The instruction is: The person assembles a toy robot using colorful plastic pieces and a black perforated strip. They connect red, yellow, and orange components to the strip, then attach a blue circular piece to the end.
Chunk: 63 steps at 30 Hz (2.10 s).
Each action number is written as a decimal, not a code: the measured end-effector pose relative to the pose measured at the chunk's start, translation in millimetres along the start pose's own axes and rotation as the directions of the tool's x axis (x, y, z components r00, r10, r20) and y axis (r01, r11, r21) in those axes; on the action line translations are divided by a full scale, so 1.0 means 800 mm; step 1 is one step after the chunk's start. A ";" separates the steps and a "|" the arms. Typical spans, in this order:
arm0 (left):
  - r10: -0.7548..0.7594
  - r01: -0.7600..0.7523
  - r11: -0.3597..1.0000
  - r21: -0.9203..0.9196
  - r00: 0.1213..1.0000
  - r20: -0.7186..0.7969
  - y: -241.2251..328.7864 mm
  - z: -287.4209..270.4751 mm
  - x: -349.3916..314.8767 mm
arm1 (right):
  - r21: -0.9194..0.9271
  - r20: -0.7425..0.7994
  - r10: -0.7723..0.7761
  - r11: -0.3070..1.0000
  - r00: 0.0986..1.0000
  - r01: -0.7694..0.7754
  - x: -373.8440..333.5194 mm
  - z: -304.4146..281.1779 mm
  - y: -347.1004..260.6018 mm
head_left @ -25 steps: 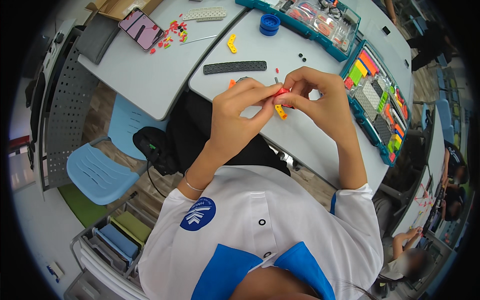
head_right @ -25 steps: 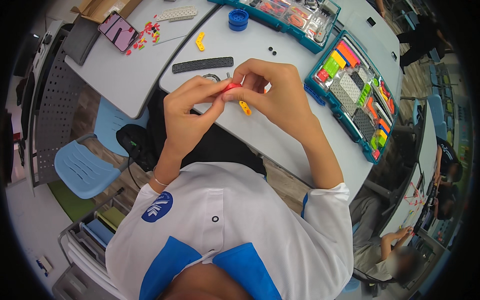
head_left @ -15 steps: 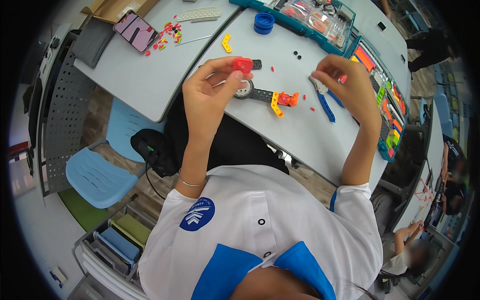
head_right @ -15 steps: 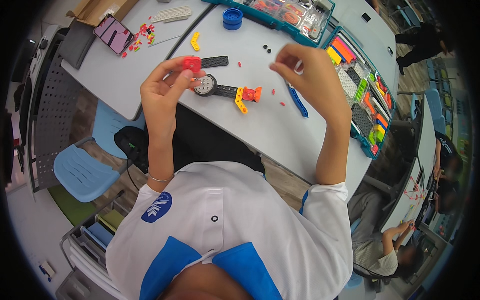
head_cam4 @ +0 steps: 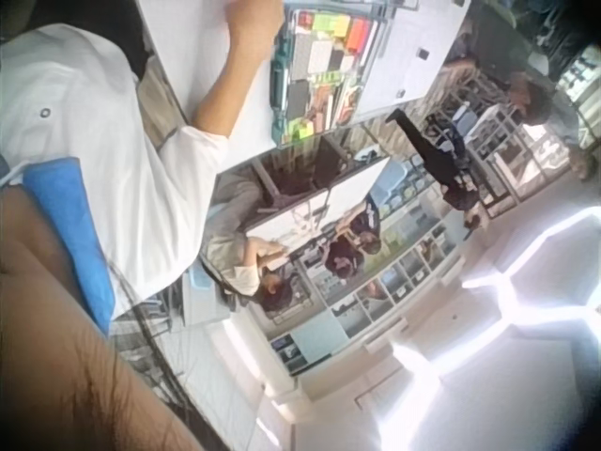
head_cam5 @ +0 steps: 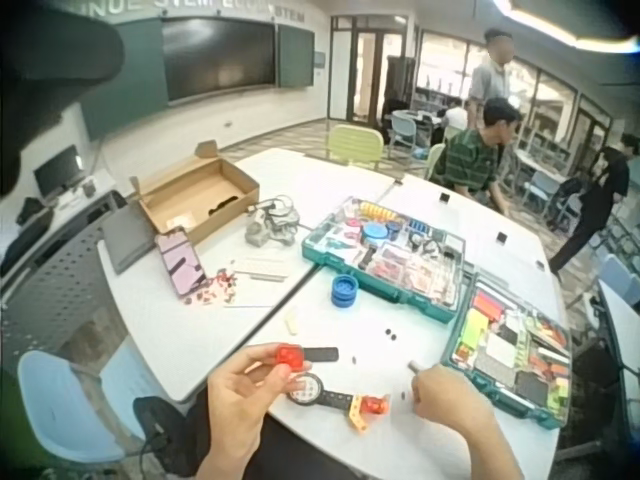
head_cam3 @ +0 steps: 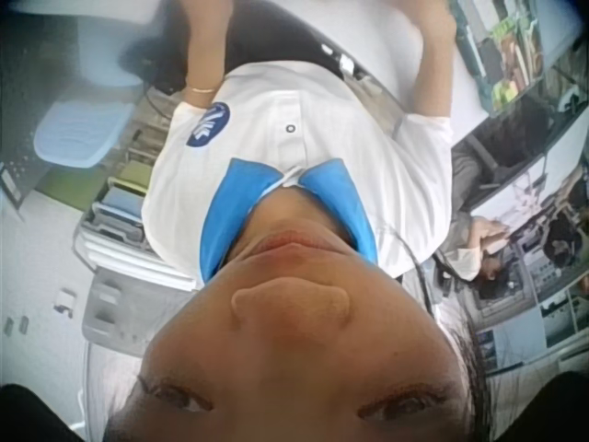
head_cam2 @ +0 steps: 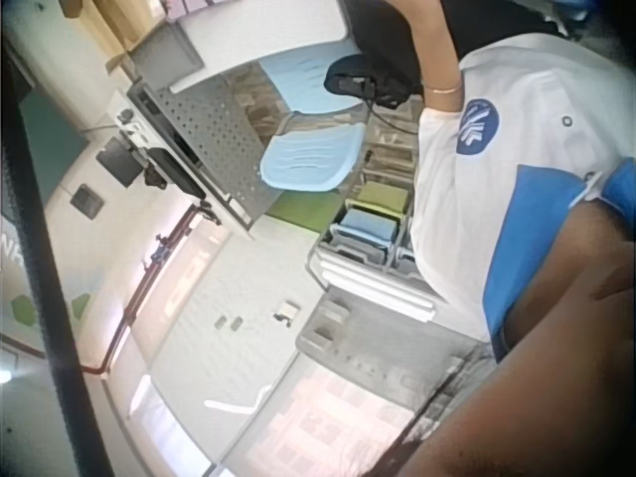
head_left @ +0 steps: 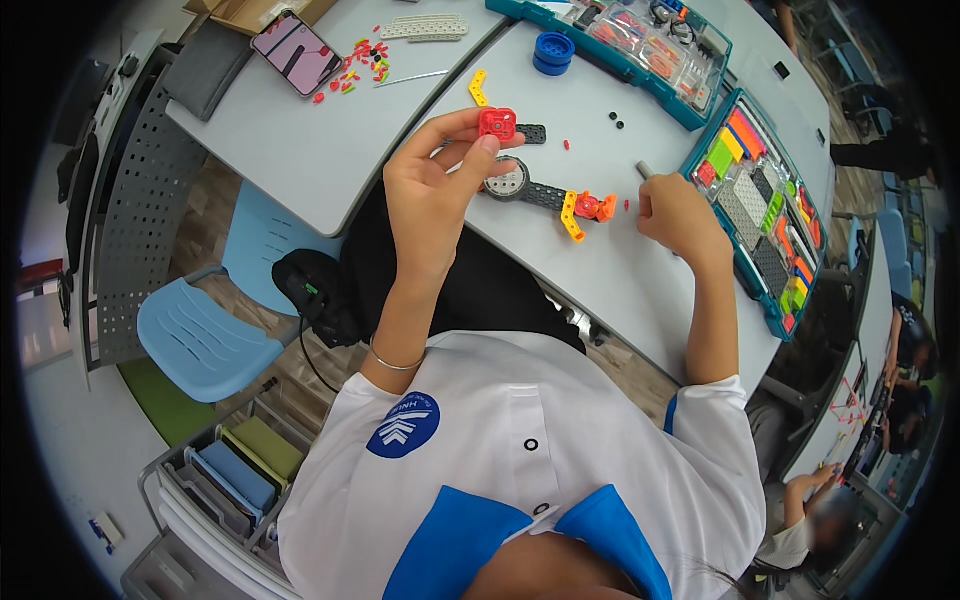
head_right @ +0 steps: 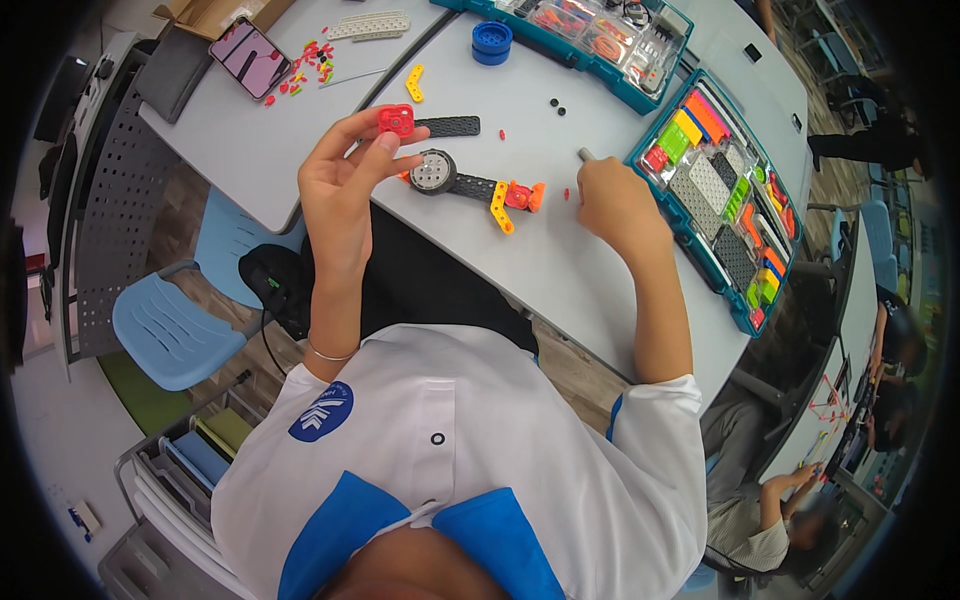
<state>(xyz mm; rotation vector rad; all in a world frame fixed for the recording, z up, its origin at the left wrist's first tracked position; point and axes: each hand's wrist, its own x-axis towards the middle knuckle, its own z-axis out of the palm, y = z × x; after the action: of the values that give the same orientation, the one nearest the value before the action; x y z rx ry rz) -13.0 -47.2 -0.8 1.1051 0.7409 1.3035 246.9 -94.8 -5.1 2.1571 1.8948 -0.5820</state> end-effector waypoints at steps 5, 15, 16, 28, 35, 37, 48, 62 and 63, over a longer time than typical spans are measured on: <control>-0.033 0.037 0.997 -0.070 0.998 0.057 -0.004 0.013 -0.011 | 0.386 -0.305 -0.286 0.835 0.908 0.393 -0.033 -0.052 -0.031; 0.232 -0.239 0.962 0.134 0.971 0.062 -0.019 0.042 -0.027 | 0.846 -0.326 -0.400 0.281 0.857 0.453 -0.038 -0.042 -0.070; 0.250 -0.256 0.956 0.144 0.967 0.055 -0.019 0.042 -0.027 | 0.858 -0.317 -0.402 0.263 0.859 0.440 -0.036 -0.042 -0.069; 0.364 -0.381 0.885 0.266 0.925 0.114 -0.022 0.044 -0.027 | 0.936 -0.114 -0.422 0.258 0.899 0.240 -0.034 -0.052 -0.064; 0.382 -0.408 0.868 0.282 0.913 0.145 -0.023 0.039 -0.023 | 0.976 -0.044 -0.443 0.175 0.895 0.134 -0.033 -0.053 -0.063; 0.393 -0.425 0.854 0.299 0.905 0.161 -0.025 0.037 -0.021 | 0.979 -0.041 -0.454 0.159 0.890 0.126 -0.031 -0.048 -0.064; 0.337 -0.391 0.873 0.291 0.916 0.217 -0.022 0.027 -0.020 | 0.998 -0.043 -0.418 0.030 0.907 0.061 -0.030 -0.034 -0.071; -0.111 0.078 0.982 0.174 0.976 0.189 0.005 0.001 -0.026 | 0.627 -0.587 -0.329 0.393 0.740 0.672 -0.027 -0.031 -0.082; -0.078 0.048 0.983 0.180 0.983 0.168 0.000 -0.008 -0.012 | 0.726 -0.546 -0.284 0.310 0.788 0.614 -0.020 -0.033 -0.074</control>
<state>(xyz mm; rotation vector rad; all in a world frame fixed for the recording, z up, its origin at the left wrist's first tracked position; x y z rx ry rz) -20.0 -55.1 -4.7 1.3088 0.7630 1.0872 191.0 -89.6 31.7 2.2172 2.8945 -1.8309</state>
